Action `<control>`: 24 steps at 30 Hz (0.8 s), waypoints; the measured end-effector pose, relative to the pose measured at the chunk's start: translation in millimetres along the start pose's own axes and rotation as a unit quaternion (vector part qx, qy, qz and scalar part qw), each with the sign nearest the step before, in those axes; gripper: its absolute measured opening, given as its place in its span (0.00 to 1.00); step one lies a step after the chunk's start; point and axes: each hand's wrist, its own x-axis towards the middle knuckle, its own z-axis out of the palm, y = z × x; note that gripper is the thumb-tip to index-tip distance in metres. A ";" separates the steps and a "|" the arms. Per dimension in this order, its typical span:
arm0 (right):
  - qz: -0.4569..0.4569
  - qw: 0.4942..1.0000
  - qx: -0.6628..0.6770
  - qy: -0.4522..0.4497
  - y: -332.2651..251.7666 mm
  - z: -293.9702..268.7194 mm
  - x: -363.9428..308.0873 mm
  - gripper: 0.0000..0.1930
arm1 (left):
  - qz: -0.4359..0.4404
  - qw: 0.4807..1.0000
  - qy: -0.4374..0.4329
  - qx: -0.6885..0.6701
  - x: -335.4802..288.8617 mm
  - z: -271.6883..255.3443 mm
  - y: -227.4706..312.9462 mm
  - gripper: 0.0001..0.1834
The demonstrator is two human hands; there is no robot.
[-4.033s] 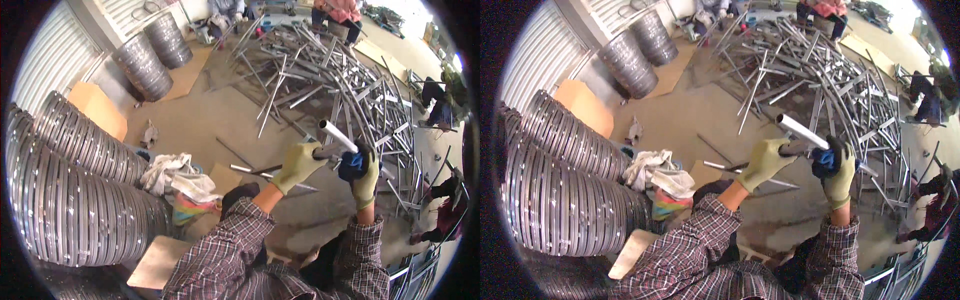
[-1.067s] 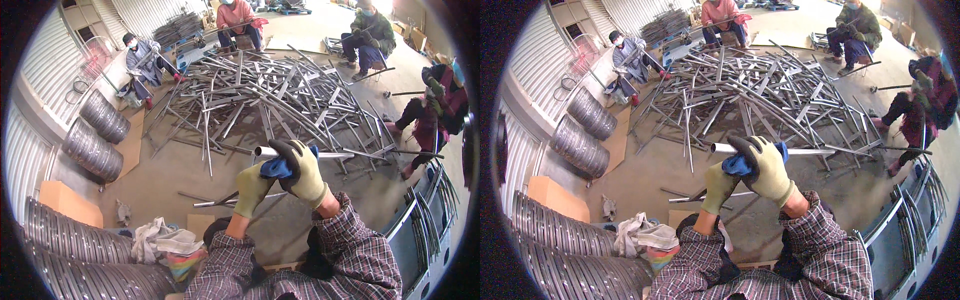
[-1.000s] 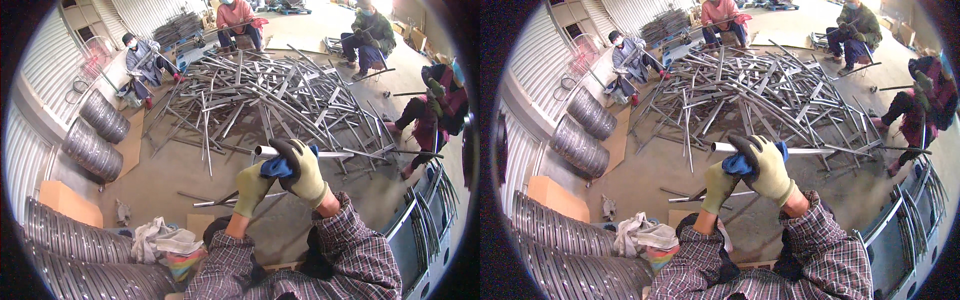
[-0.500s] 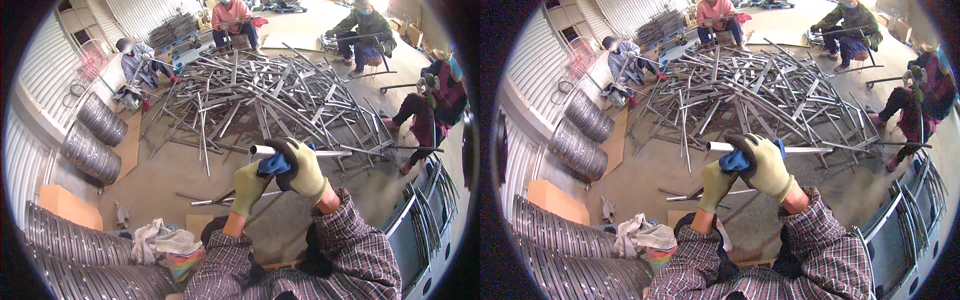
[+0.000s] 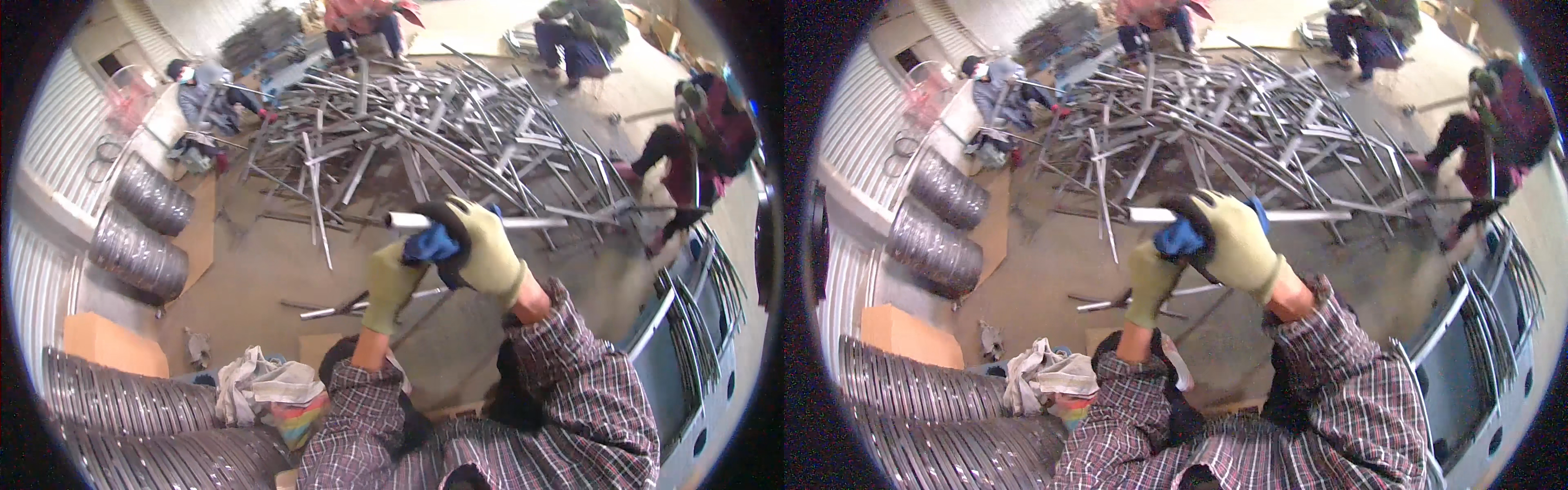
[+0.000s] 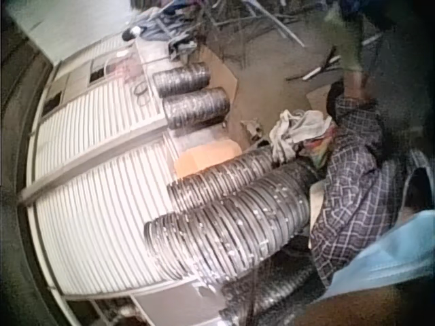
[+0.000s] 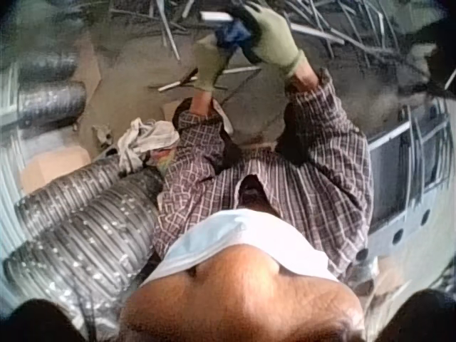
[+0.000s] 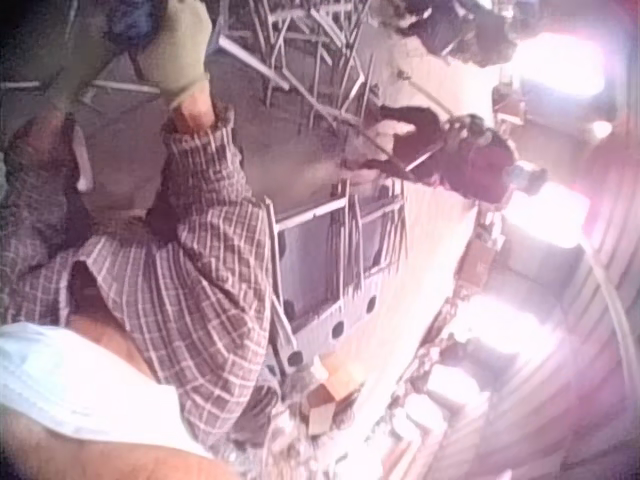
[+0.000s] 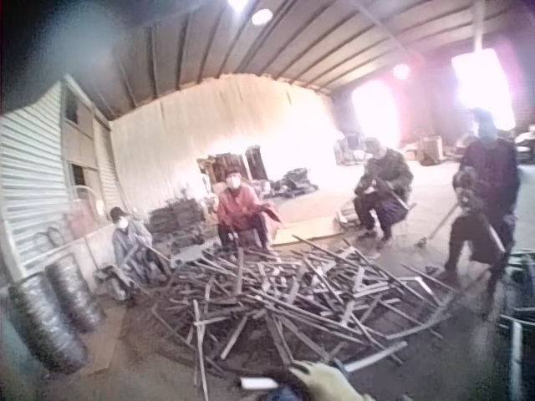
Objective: Picking up metal rods from a pile, scrubbing them with a steel wool pad, and wiping them clean with a cloth.
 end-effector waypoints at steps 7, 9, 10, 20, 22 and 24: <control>0.075 0.987 -0.137 0.032 123.9 17.1 -39.8 0.20 | -0.140 0.989 0.042 0.009 -6.1 -30.1 -17.9 0.19; 0.208 0.960 -0.186 0.001 174.7 -10.3 -58.2 0.15 | -0.181 0.982 0.025 -0.049 -12.9 -35.5 -40.5 0.18; 0.215 0.953 -0.214 0.007 196.8 -15.5 -67.6 0.15 | -0.199 0.978 0.020 -0.066 -16.1 -33.1 -49.5 0.17; -0.073 0.986 -0.146 0.022 65.5 42.9 -23.8 0.26 | -0.121 0.991 0.047 0.035 -29.0 -18.2 -53.9 0.24; 0.092 0.977 -0.192 -0.024 144.5 13.9 -47.5 0.25 | -0.180 0.981 0.049 -0.048 -19.4 -29.1 -45.9 0.20; 0.228 0.949 -0.219 0.004 235.4 -38.9 -97.3 0.14 | -0.244 0.968 -0.001 -0.065 -11.6 -31.0 -51.0 0.15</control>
